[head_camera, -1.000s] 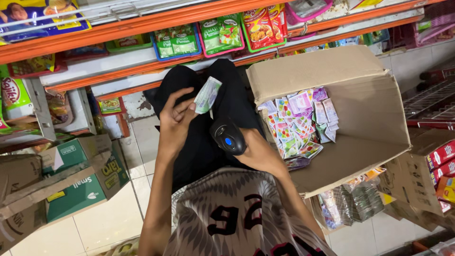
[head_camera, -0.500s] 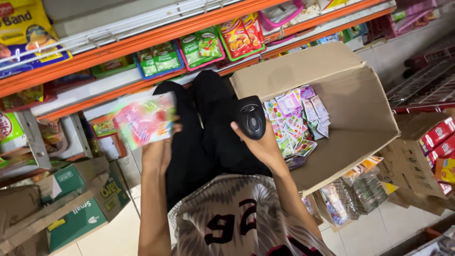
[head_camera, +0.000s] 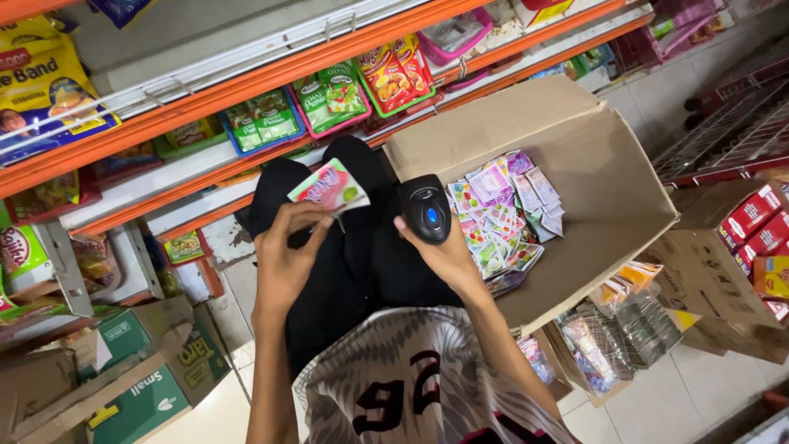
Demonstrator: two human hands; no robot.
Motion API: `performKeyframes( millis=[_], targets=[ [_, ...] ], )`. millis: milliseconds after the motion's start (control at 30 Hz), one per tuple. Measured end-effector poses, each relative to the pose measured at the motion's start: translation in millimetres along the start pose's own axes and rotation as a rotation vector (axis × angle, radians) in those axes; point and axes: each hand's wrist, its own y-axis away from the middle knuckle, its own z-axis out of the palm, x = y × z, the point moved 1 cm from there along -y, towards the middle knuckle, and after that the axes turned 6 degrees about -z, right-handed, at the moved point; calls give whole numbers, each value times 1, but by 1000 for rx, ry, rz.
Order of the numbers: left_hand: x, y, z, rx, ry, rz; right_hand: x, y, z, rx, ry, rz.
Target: The person scans merchandise packets with a barcode scanner while seated on the floor and places some on supermarket shelves.
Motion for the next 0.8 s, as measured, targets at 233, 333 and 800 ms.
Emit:
performKeyframes(
  millis=[233,333,800],
  targets=[
    [35,-4,-9,-91,139,132,23,-32,6,-35,-495,-39],
    [50,-2,-15,-39,203,152,33,-31,5,-98,-695,155],
    [182,31,-88,388,-469,837,-126,-44,24,-150,-757,-221]
  ],
)
